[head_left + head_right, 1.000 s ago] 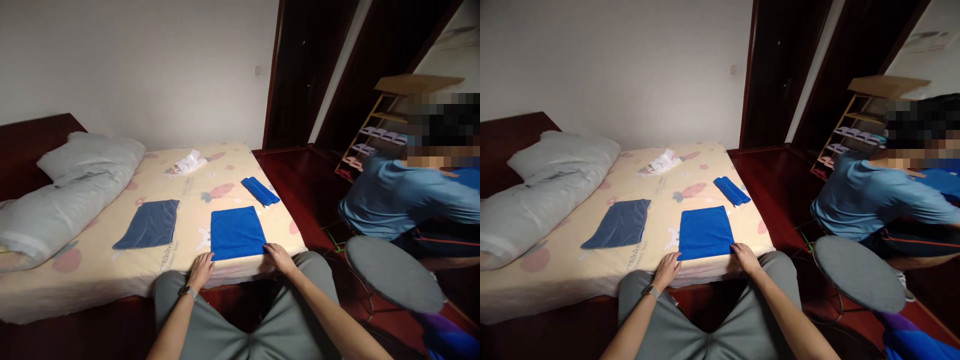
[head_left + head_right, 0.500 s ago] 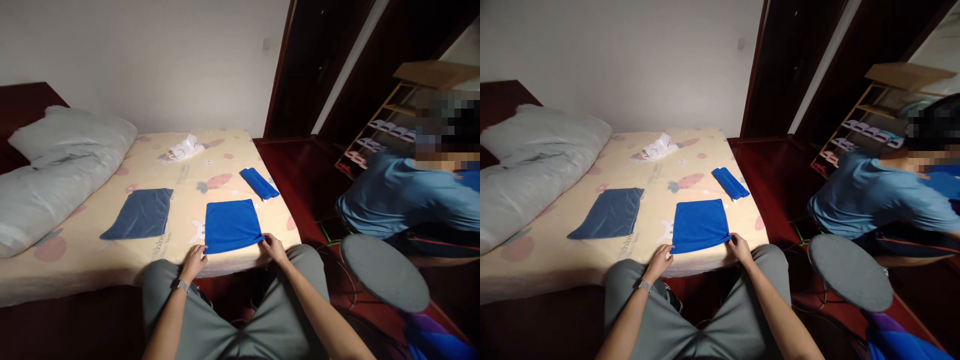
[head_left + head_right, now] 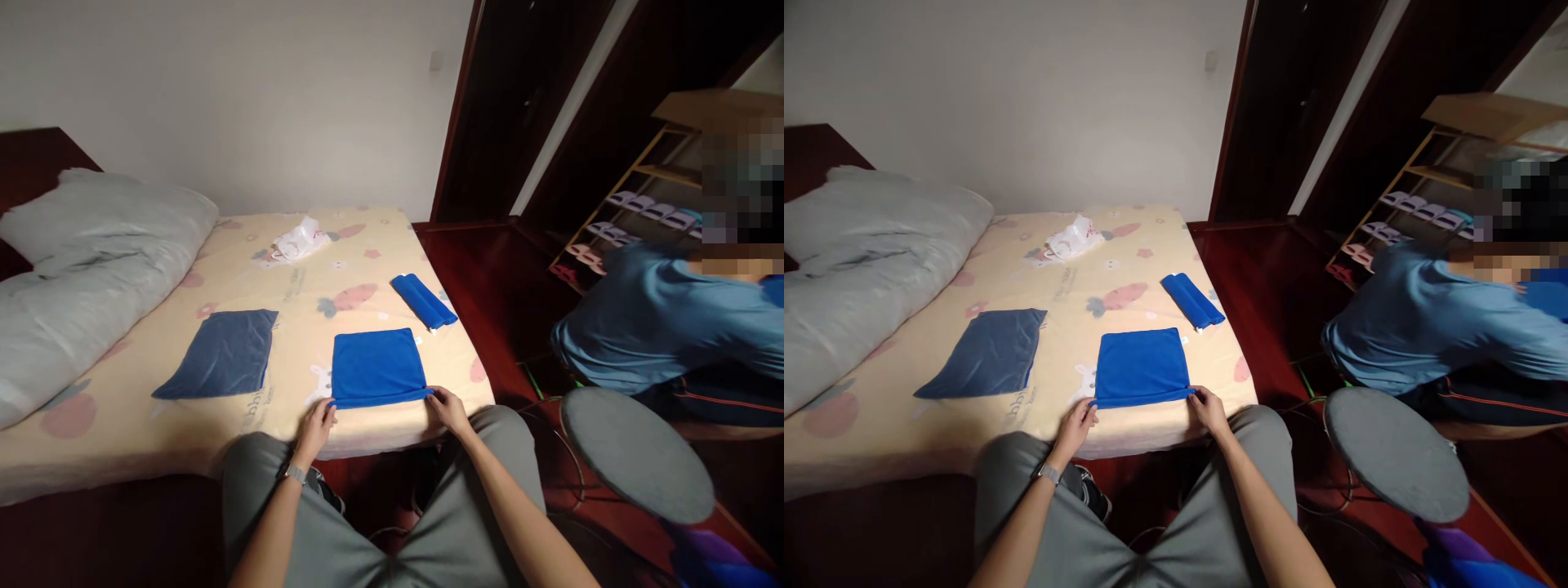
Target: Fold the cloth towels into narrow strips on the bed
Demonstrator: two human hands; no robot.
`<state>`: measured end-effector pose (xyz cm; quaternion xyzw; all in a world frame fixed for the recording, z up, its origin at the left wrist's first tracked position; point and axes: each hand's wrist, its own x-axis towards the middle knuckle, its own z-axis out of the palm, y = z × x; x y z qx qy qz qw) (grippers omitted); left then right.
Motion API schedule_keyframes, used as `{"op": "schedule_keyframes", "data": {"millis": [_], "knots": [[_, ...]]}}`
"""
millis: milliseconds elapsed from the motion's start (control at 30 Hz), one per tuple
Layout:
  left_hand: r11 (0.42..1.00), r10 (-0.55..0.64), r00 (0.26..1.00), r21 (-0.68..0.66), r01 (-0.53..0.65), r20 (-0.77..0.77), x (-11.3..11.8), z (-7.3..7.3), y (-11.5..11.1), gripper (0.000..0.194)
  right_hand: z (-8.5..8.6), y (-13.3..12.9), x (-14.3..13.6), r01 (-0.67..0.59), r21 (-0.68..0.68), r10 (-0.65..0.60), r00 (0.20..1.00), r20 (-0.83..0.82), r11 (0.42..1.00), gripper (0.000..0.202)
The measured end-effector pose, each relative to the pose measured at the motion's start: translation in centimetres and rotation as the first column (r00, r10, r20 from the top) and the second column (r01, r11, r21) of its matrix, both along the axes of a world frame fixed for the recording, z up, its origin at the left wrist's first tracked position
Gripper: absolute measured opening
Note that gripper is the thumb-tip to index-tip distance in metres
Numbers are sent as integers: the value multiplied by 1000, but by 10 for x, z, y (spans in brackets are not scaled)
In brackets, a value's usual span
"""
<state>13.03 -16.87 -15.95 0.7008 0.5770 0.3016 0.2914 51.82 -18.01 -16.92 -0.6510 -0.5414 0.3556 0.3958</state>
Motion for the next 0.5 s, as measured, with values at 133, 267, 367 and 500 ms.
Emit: {"op": "schedule_keyframes", "data": {"millis": [133,267,367,500], "knots": [[1000,13,994,-17,-11,108,1,-7,3,34,4,-1,3,-68,23,67,997,41,997,37],[997,38,994,-65,-31,101,-3,-1,7,28,11,-8,12,-188,38,179,969,168,981,37],[1000,0,997,-29,2,76,-7,9,5,22,14,-13,18,-235,19,222,938,266,972,38],[991,-132,991,19,133,-34,-11,21,-4,22,13,-15,19,-269,-4,260,923,283,963,39]]}}
